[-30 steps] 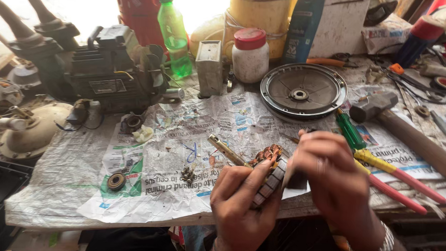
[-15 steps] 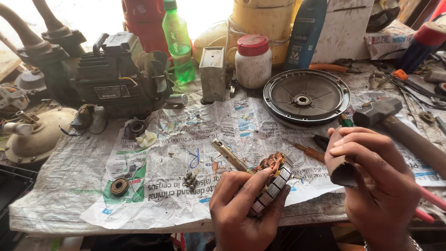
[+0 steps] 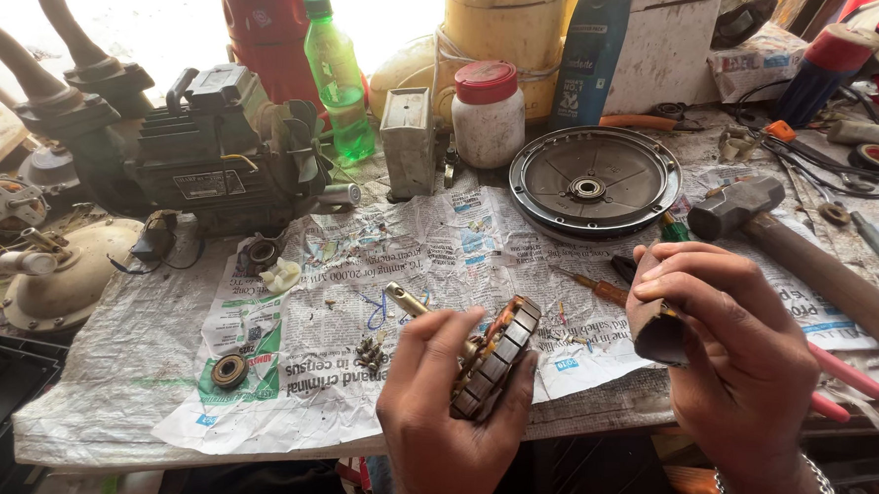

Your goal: The person holds a motor armature in the left hand and uses a sanding block in the right hand to smooth the commutator surface. The armature is rotated by hand to sand different sections of the commutator throughout the clip.

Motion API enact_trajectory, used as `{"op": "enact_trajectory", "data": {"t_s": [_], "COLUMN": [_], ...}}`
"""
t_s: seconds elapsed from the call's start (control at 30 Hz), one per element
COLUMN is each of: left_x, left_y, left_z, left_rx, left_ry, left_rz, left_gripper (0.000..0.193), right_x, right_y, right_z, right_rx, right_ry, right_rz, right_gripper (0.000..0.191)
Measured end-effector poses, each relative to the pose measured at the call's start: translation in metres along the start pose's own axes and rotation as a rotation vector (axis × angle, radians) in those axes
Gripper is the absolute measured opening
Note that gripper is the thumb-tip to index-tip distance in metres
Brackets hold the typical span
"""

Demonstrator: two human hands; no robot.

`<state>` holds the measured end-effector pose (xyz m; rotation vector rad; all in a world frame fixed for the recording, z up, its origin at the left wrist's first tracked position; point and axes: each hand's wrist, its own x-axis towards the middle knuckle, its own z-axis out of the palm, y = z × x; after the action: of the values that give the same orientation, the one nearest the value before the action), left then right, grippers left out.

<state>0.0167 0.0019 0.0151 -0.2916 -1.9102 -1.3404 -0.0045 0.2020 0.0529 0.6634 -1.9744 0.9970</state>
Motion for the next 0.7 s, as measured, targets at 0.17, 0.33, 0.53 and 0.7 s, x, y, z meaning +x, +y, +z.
{"op": "enact_trajectory", "data": {"t_s": [0.17,0.33,0.53,0.7], "left_x": [-0.006,-0.010,-0.010,-0.012], "left_y": [-0.001,-0.005,-0.009,-0.005], "left_z": [0.003,0.008,0.011,0.012], "left_rx": [0.092,0.045,0.015,0.020], "left_ry": [0.043,0.088,0.069,0.041], "left_rz": [0.145,0.158,0.175,0.211], "left_gripper": [0.041,0.041,0.041,0.043], "right_x": [0.000,0.000,-0.001,-0.003], "right_y": [-0.001,-0.002,-0.002,-0.001], "right_z": [0.004,0.005,0.004,0.006], "right_rx": [0.006,0.013,-0.011,0.003], "right_ry": [-0.023,-0.024,-0.032,-0.067], "right_rz": [-0.016,-0.009,-0.003,-0.021], "right_gripper": [0.031,0.031,0.032,0.034]}}
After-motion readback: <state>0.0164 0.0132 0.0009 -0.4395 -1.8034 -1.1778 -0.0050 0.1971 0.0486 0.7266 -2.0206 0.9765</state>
